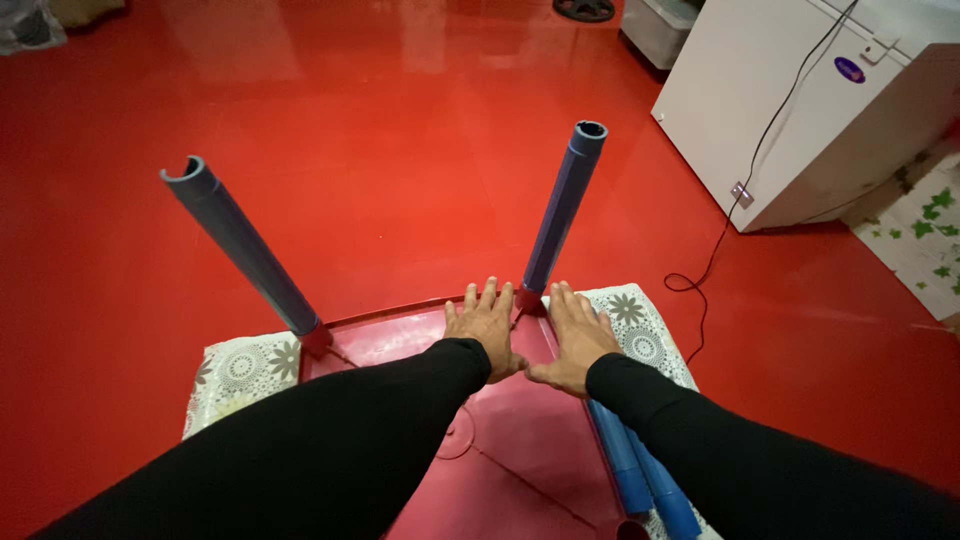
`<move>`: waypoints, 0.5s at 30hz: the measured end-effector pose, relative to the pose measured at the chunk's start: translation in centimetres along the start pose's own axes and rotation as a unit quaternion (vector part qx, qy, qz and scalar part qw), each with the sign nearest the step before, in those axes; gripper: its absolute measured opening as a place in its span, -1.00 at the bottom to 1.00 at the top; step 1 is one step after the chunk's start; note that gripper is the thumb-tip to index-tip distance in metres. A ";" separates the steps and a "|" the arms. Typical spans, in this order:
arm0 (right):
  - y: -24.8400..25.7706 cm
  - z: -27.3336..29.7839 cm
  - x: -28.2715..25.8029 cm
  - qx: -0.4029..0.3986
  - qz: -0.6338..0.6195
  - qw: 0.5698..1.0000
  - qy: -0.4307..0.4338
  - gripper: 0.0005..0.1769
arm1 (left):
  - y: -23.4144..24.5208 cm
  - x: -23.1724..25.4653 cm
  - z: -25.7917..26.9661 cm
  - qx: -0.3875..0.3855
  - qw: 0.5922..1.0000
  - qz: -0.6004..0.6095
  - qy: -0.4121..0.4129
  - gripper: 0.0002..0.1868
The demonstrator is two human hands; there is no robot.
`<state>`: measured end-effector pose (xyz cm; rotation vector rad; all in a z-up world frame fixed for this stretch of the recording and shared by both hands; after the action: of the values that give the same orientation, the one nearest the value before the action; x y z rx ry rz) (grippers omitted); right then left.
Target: The person assembles a small table by inserting blue plastic sleeves into the leg sockets of an upside-down red tabletop. They repeatedly pick up sleeves, align them with the leg holes, and push them in until seated, working one leg at a time.
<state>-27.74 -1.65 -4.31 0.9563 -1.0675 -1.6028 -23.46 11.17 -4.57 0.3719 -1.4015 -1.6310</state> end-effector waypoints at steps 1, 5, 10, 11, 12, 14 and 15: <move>0.0 0.3 -0.2 0.002 0.004 1.000 0.001 0.50 | 0.0 -0.1 0.4 -0.002 1.000 0.000 -0.002 0.33; -0.2 0.6 -0.7 -0.005 0.027 1.000 -0.004 0.50 | 0.3 -0.5 1.1 0.011 1.000 0.015 -0.009 0.32; 0.1 0.2 0.9 -0.001 0.020 1.000 -0.011 0.49 | 0.1 0.9 0.1 0.019 0.999 0.018 -0.019 0.30; 0.2 0.0 1.6 -0.001 0.021 1.000 -0.015 0.49 | 0.1 1.3 -0.3 0.020 0.999 0.019 -0.021 0.29; 0.4 -0.2 2.4 0.003 0.018 1.000 -0.021 0.49 | 0.0 1.9 -0.7 0.022 0.999 0.021 -0.023 0.28; 0.6 -0.6 4.5 0.009 0.012 0.999 -0.035 0.49 | -0.4 3.3 -1.6 0.018 0.999 0.028 -0.029 0.27; 0.6 -0.9 5.7 0.005 0.021 0.999 -0.045 0.49 | -0.5 3.9 -2.2 0.016 0.999 0.032 -0.034 0.26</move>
<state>-28.10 -7.42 -4.61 0.8701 -1.1512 -1.6198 -24.19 6.70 -4.39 0.2891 -1.4757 -1.5835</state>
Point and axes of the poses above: each hand's wrist, its own z-axis away from the middle knuckle, its own y-axis out of the back of the hand, x = y × z, the point moved 7 cm from there along -z, towards the middle knuckle, and after that the axes turned 9 degrees about -y, right-handed, at the moved point
